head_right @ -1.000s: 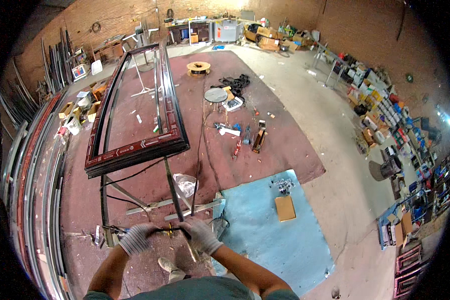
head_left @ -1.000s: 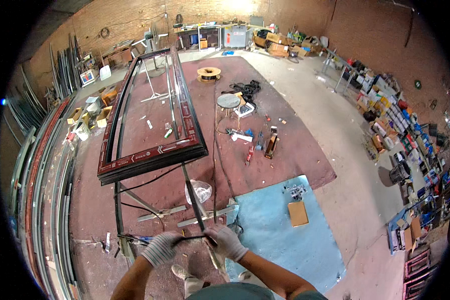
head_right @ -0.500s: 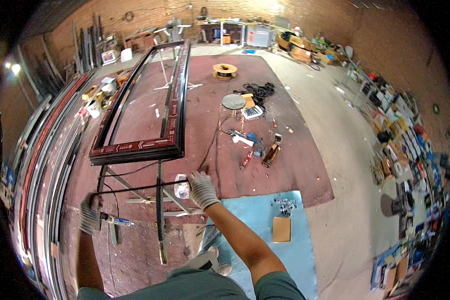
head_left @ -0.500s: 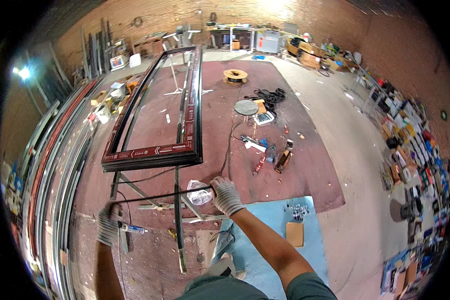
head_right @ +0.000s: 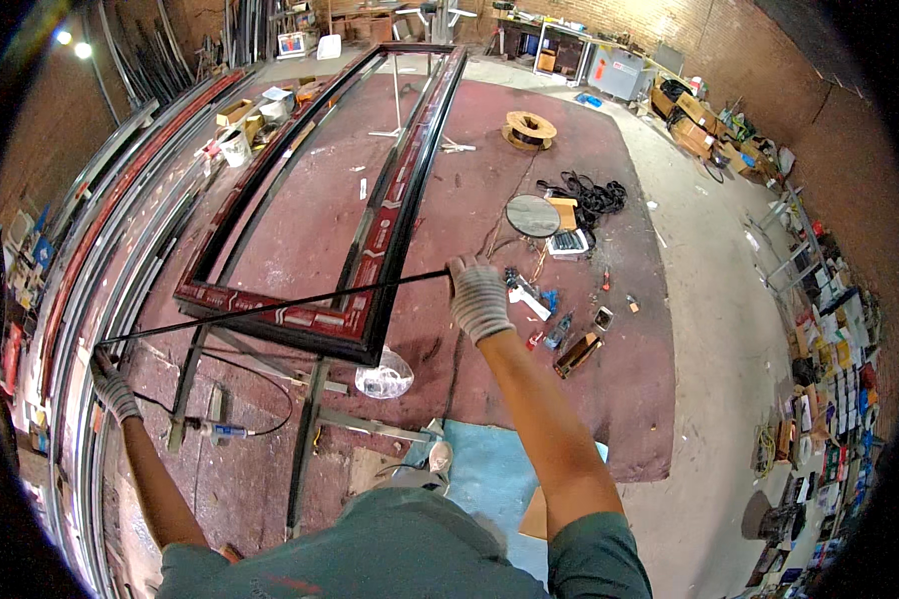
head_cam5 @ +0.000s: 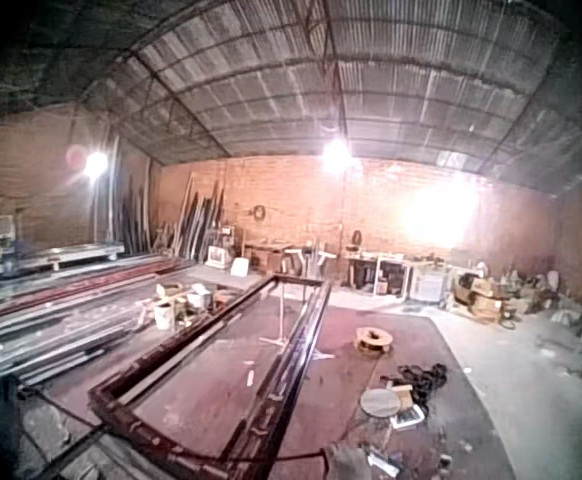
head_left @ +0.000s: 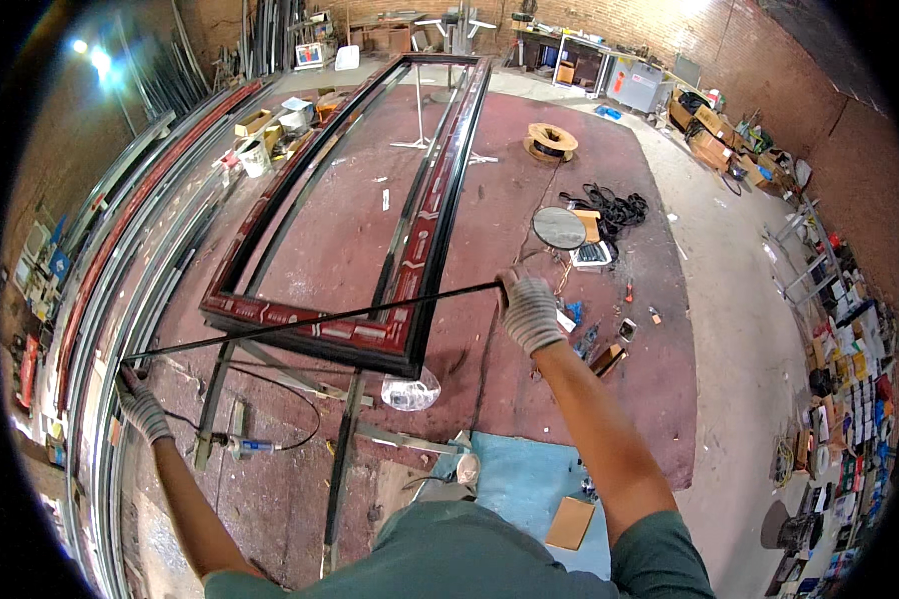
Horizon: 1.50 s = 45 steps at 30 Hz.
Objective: The person assembles a window frame by inserting a black rubber seal into the grooves of a red metal frame. They use a yellow caulking gun to press the seal into place and adjust the frame's position on the floor.
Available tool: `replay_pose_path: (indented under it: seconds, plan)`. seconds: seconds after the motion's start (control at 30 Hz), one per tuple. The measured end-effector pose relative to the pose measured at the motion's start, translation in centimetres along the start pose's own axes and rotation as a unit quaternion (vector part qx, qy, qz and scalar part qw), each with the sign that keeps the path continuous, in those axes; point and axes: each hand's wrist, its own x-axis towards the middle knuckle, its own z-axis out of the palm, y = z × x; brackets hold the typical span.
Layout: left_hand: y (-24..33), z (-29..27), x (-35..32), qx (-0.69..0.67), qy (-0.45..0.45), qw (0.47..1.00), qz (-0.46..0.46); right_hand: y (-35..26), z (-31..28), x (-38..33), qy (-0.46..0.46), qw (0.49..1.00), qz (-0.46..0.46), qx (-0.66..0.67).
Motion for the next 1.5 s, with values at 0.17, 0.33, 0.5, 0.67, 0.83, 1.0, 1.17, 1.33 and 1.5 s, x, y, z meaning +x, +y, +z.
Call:
replay_pose_path:
  seconds: [0.17,0.33,0.5,0.67,0.83,1.0,1.17,1.33,1.5]
  plan:
    - [-1.8,4.1,4.9,0.245,-0.070,0.964,0.074,4.4,1.5,10.1,0.124,0.968,-0.010,0.218]
    - [8.5,17.9,1.2,0.100,-0.219,0.971,0.006,7.0,1.1,17.0,0.156,0.932,-0.117,0.307]
    - [37.5,35.6,-9.7,-0.073,-0.459,0.880,0.095,9.8,3.8,24.8,0.111,0.873,-0.219,0.421]
    - [46.8,50.8,-12.5,-0.136,-0.652,0.743,-0.062,15.9,5.1,33.4,0.001,0.854,-0.236,0.464]
    - [47.9,58.5,-4.4,-0.100,-0.469,0.869,-0.124,28.9,14.1,42.4,-0.014,0.886,-0.224,0.405]
    - [43.1,63.3,6.0,-0.152,-0.235,0.952,-0.125,55.2,28.8,47.0,-0.115,0.857,0.257,0.433]
    - [34.4,69.5,13.9,-0.070,-0.131,0.976,-0.160,71.3,29.9,55.6,0.017,0.952,0.304,-0.003]
    - [27.2,82.5,18.2,-0.025,-0.189,0.963,-0.190,80.9,36.0,61.0,0.153,0.932,0.248,0.214]
    - [26.4,87.0,22.1,0.148,-0.180,0.960,-0.155,74.0,37.0,74.0,0.046,0.991,0.040,0.121]
